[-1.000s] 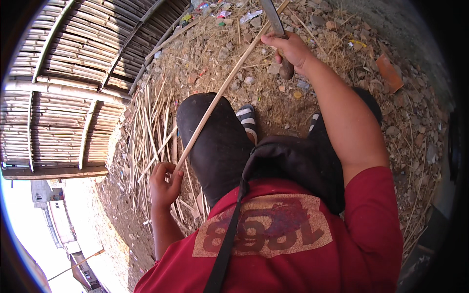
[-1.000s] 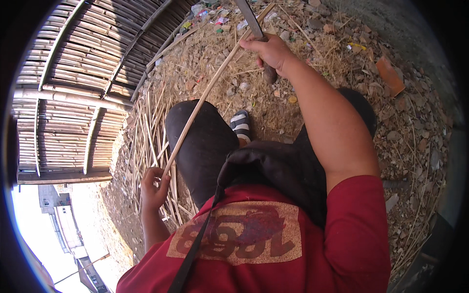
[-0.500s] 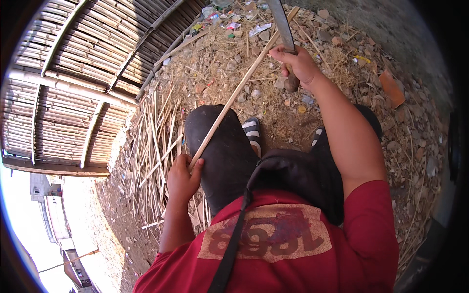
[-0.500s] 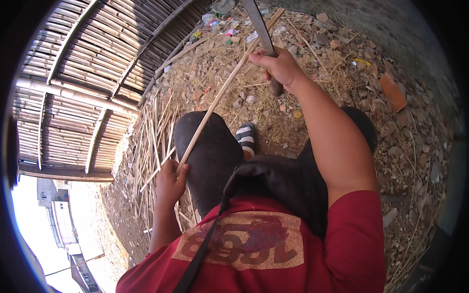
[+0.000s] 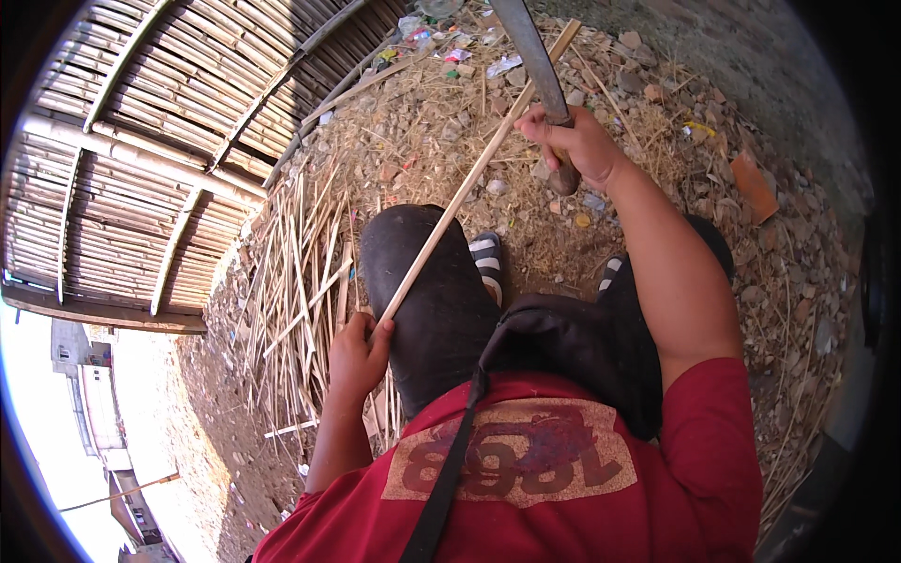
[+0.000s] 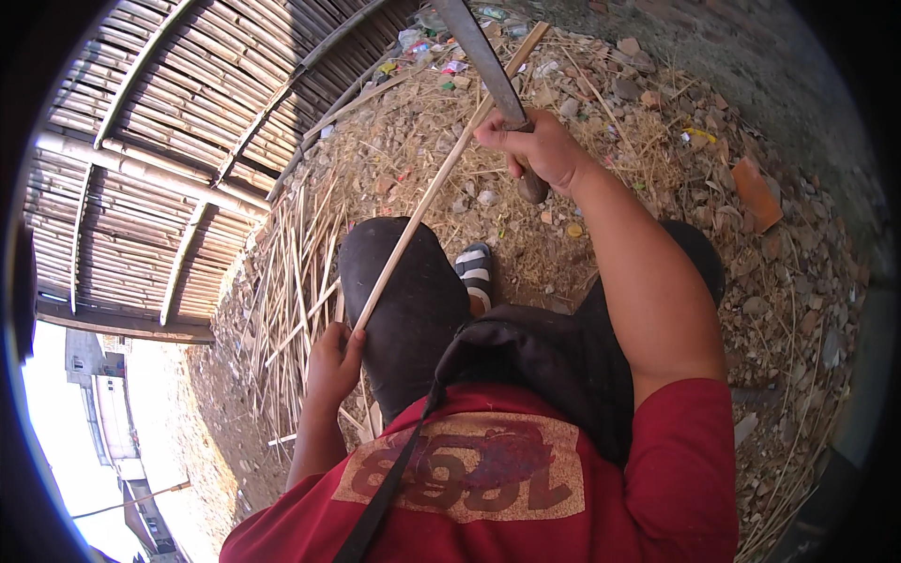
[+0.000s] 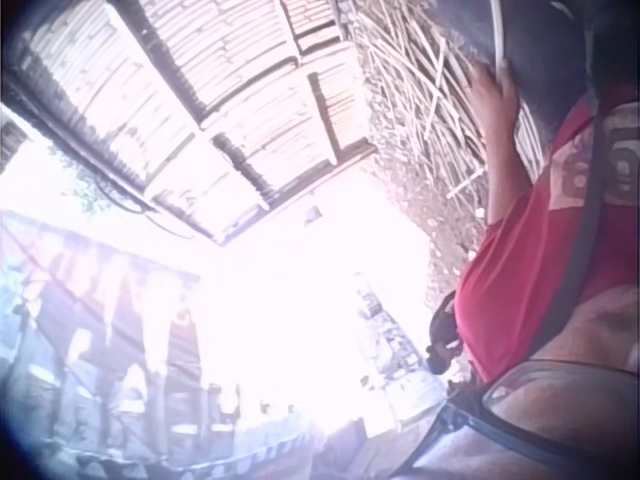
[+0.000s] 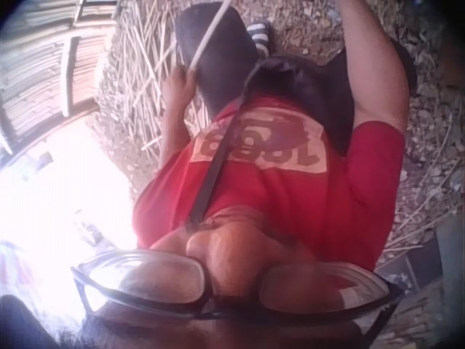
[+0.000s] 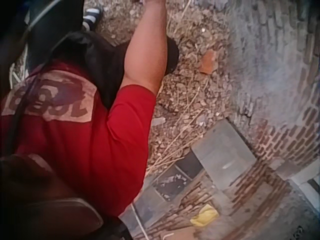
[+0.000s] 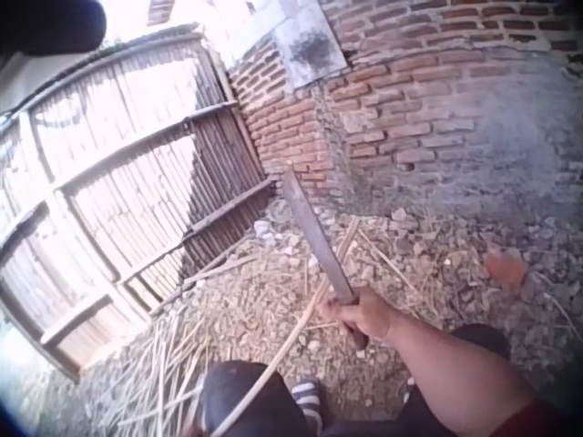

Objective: The person uses a blade to scrape and smooth the surface of a bamboo stick, repeatedly running the edge along the length of the wood while sitting on the ground.

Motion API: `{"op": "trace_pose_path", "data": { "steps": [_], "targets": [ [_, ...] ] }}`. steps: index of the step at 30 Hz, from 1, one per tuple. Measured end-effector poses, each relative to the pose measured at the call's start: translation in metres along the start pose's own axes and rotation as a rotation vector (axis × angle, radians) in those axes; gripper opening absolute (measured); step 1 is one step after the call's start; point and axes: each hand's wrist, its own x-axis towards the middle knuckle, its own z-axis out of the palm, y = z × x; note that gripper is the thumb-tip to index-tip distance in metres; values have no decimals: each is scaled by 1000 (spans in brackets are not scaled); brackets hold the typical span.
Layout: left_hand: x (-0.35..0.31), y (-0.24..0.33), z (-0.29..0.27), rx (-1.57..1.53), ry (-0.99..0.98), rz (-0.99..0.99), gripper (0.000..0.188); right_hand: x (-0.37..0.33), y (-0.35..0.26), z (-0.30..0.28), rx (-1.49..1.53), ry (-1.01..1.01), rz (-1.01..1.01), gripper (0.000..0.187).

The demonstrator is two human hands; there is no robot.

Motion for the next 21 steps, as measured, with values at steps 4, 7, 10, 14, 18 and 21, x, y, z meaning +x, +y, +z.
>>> {"op": "trace_pose_path", "data": {
  "steps": [4,7,10,14,18,21],
  "targets": [
    [-2,-2,3,-8,28,33,39,-2,-3,2,-50,-48,12,27],
    [-3,4,0,-28,2,-17,41,0,1,-3,-189,-59,46,27],
    [-3,-3,6,-50,6,-19,43,-1,-2,-4,-419,-56,130,28],
    [-2,-7,6,-27,-14,1,44,-7,-3,-1,-1013,-24,-54,32],
    [-2,-9,6,-13,-22,-1,45,-12,-10,9,-1179,-140,-65,31],
    [-3,-7,5,-12,-35,-13,45,-12,-12,11,-1227,-158,-40,28]
  ]
}}
